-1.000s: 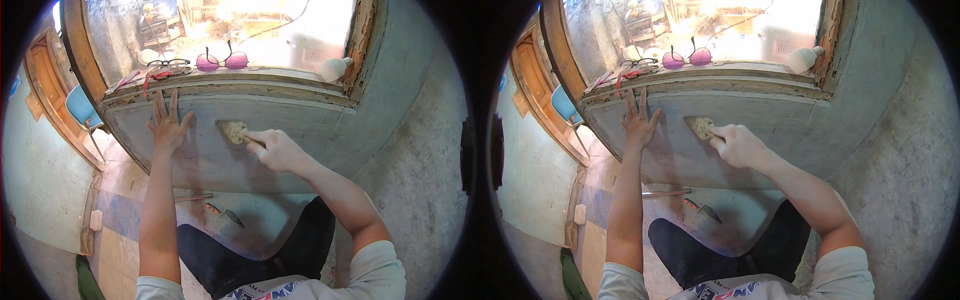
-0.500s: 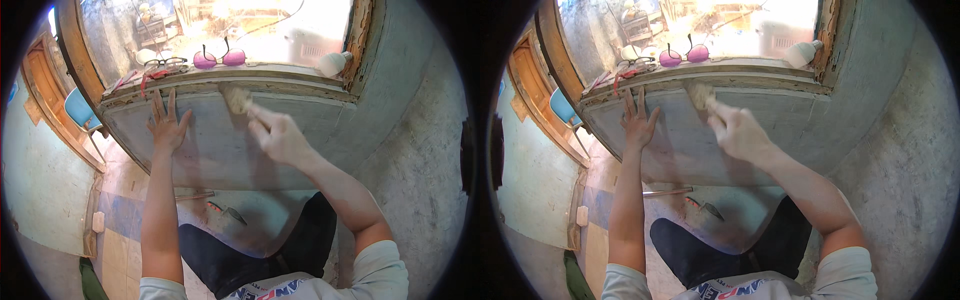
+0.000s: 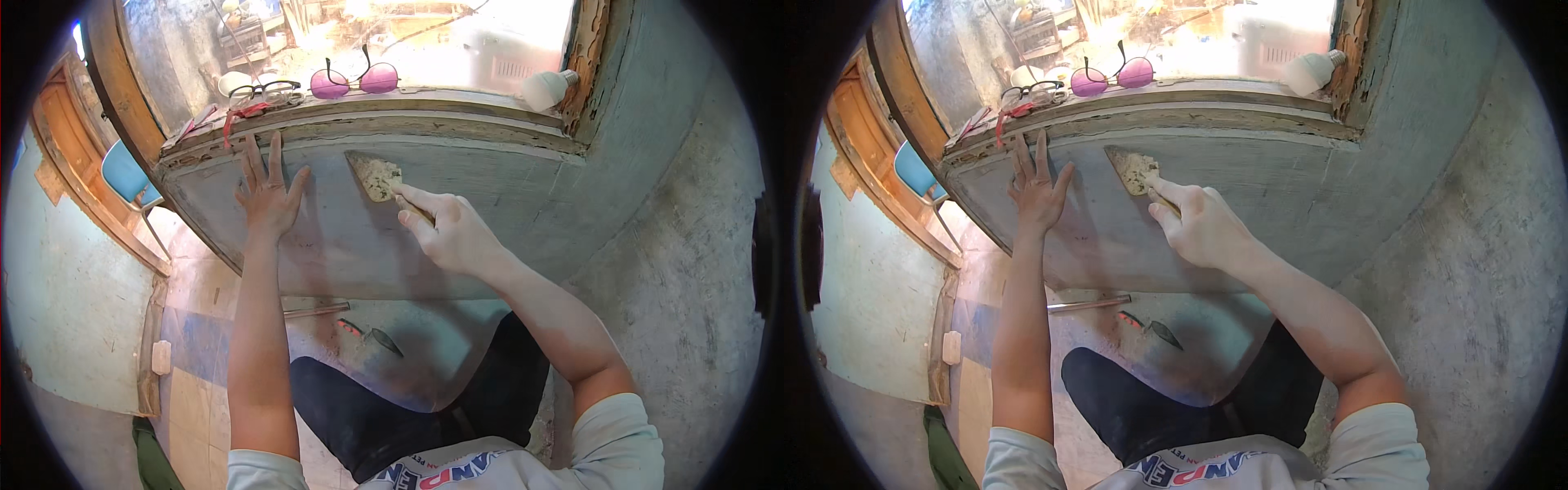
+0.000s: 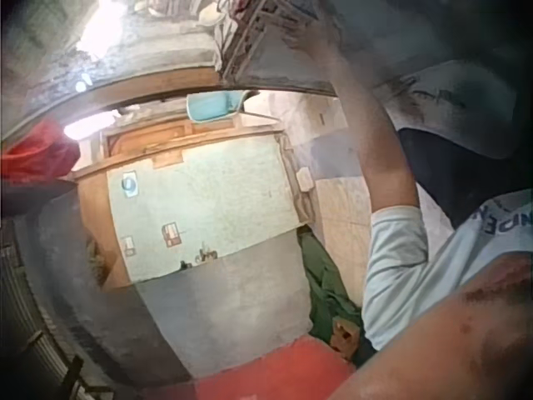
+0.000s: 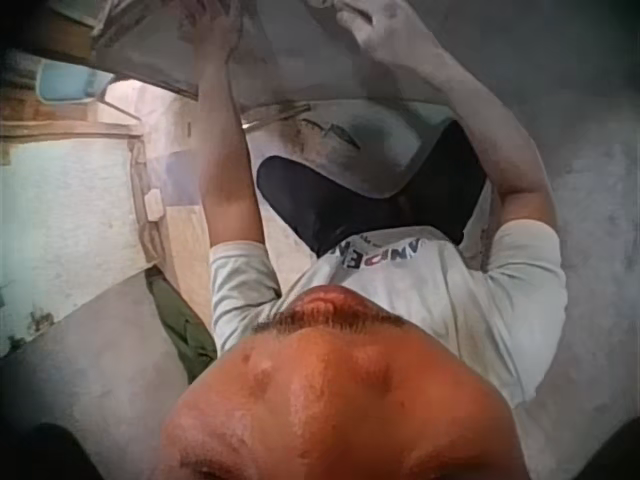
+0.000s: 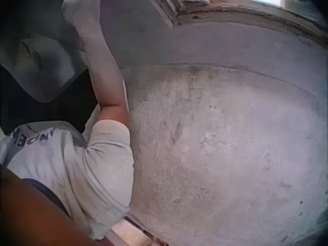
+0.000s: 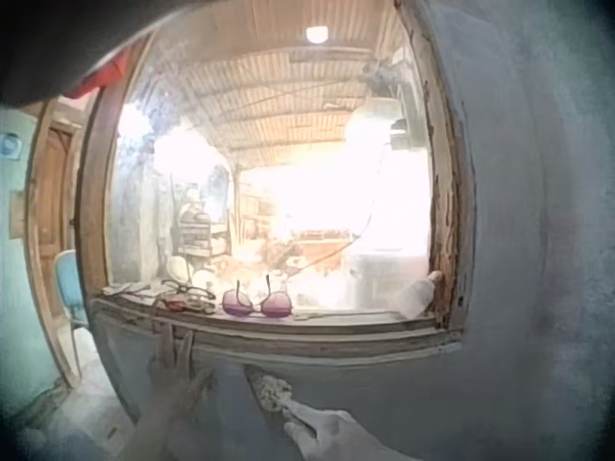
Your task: The person patches a hole in a wall by applying wall filler with a putty knife.
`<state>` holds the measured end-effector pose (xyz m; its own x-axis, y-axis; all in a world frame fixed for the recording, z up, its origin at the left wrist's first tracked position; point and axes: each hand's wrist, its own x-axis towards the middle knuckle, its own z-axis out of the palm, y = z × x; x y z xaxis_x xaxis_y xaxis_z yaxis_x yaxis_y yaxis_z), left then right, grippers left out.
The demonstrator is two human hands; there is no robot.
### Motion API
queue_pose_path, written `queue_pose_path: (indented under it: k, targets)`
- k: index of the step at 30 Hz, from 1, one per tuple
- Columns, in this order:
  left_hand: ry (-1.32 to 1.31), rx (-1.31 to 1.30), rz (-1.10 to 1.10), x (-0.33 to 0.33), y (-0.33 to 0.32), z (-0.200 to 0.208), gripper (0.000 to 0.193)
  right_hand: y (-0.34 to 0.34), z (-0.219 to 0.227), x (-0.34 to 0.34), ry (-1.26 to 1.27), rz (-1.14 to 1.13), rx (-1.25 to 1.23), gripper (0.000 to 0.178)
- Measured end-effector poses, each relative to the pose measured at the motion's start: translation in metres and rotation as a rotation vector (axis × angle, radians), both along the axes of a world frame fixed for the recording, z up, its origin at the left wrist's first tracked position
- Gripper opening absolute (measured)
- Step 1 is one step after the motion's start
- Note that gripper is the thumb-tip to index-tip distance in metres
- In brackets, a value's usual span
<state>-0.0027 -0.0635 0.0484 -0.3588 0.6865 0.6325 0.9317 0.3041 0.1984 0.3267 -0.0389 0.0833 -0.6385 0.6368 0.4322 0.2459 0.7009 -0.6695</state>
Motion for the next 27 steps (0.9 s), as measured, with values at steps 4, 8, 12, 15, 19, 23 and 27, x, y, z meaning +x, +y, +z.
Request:
queue_pose_path:
  k: [4,8,12,15,19,23,27]
  targets:
    - [0.041,-0.003,0.001,-0.001,0.003,-0.005,0.085,0.003,-0.023,-0.005,-0.193,0.027,-0.007,0.035]
    - [-0.001,-0.058,0.031,-0.004,0.003,-0.005,0.086,0.014,-0.013,-0.012,-0.139,0.009,0.048,0.033]
    - [-0.006,-0.031,0.022,0.001,-0.001,-0.002,0.086,0.007,0.048,-0.004,0.084,-0.099,0.019,0.039]
    - [0.029,-0.003,0.002,-0.001,0.003,-0.001,0.086,0.009,-0.01,-0.002,-0.055,0.11,0.102,0.042]
    - [-0.004,-0.033,0.022,0.001,0.001,-0.005,0.086,0.009,-0.012,-0.011,-0.442,0.03,-0.137,0.037]
    - [0.007,-0.036,0.018,-0.002,-0.001,-0.006,0.087,0.006,0.009,-0.002,-0.106,0.0,-0.022,0.036]
    - [0.045,0.028,0.011,-0.002,0.002,-0.003,0.086,0.0,-0.011,-0.005,-0.029,0.031,-0.022,0.038]
